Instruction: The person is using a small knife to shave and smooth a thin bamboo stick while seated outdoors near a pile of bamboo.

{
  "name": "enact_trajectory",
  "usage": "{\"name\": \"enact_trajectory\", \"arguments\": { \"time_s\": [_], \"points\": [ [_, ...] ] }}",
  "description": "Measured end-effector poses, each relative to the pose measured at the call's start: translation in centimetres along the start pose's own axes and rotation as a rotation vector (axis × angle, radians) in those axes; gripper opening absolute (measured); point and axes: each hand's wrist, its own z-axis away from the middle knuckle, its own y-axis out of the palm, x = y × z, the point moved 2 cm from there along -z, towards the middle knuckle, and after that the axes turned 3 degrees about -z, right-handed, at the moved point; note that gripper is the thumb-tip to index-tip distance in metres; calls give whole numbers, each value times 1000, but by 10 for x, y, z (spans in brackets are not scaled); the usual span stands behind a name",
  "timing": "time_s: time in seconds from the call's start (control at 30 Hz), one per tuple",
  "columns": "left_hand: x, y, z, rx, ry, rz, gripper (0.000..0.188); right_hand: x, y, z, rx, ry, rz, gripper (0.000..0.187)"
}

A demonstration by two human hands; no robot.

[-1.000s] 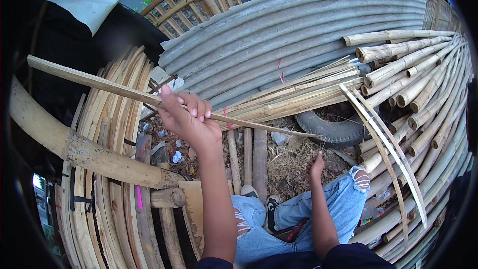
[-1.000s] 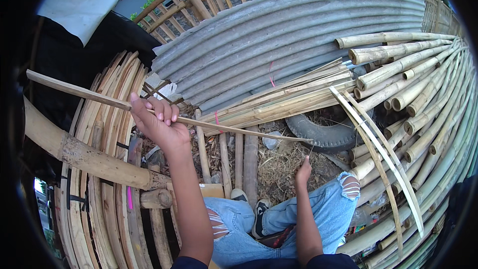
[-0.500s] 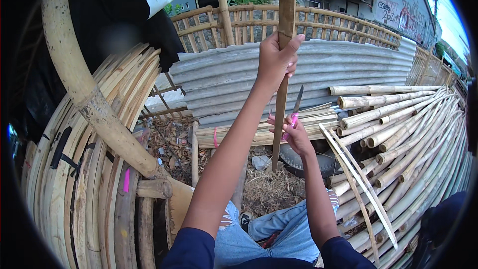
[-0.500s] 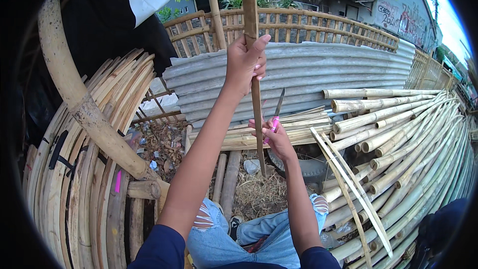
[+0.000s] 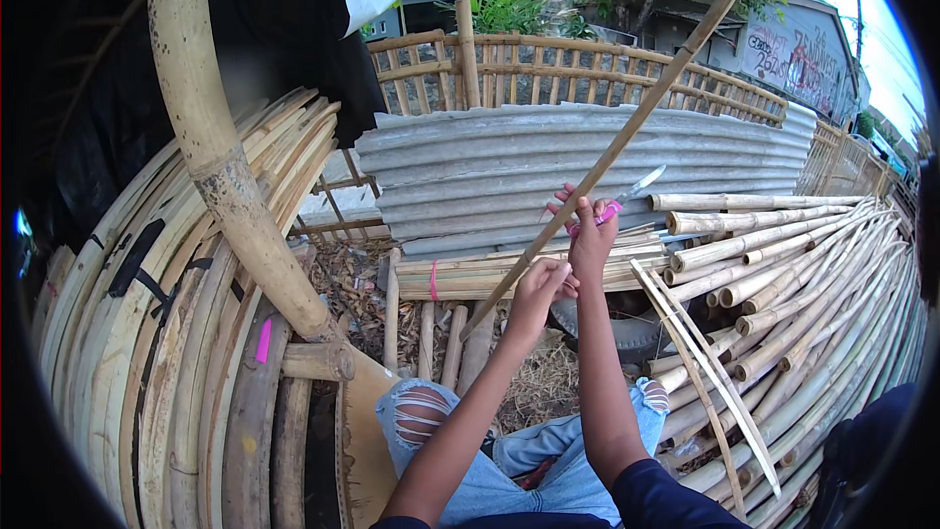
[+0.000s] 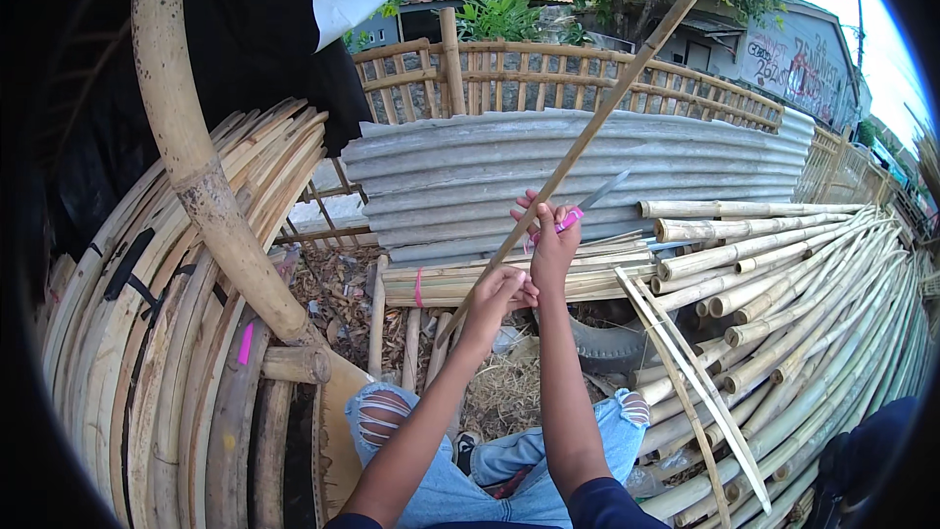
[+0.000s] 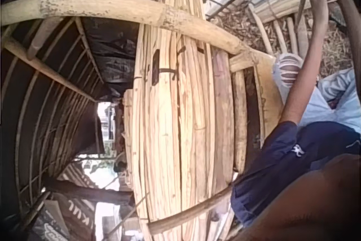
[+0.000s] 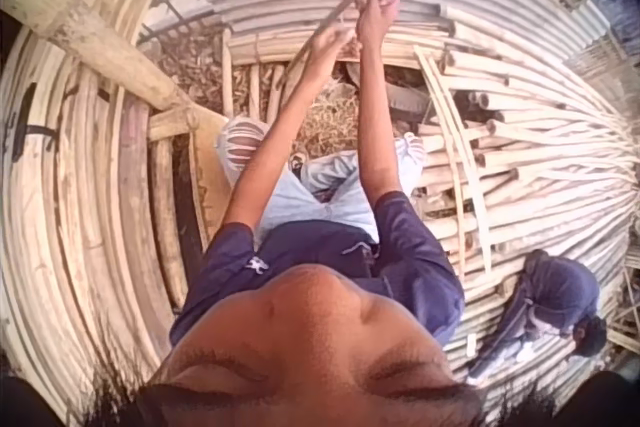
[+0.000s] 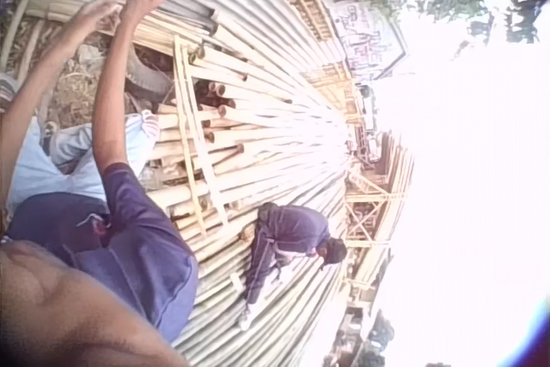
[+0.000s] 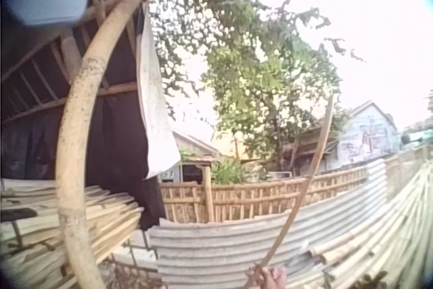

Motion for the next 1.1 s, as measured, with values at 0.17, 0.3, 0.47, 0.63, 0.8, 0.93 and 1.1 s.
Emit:
{"name": "enact_trajectory", "arguments": {
  "time_s": [0.17, 0.3, 0.47, 0.63, 0.8, 0.93, 1.1],
  "points": [
    [29, -39, 0, -223, -99, 486, 52, 6, 11, -10, -150, -80, 16, 23],
    [8, -46, -24, -322, 186, 576, 41, -9, 4, -8, -237, -55, -53, 22],
    [-36, -37, -32, -429, 424, 542, 26, -18, 4, 4, -407, -38, -222, 22],
    [-89, -26, -35, -332, 747, 420, 12, -19, 16, 15, -356, 25, -280, 21],
    [-152, -46, -18, -318, 942, 307, 12, -2, -3, 84, -247, 302, -57, 34],
    [-172, -48, -5, -400, 948, 196, 10, -4, -40, 133, -274, 467, 239, 42],
    [-140, -57, 2, -406, 914, 197, 9, -10, -10, 161, -51, 578, 597, 42]
  ]
}}
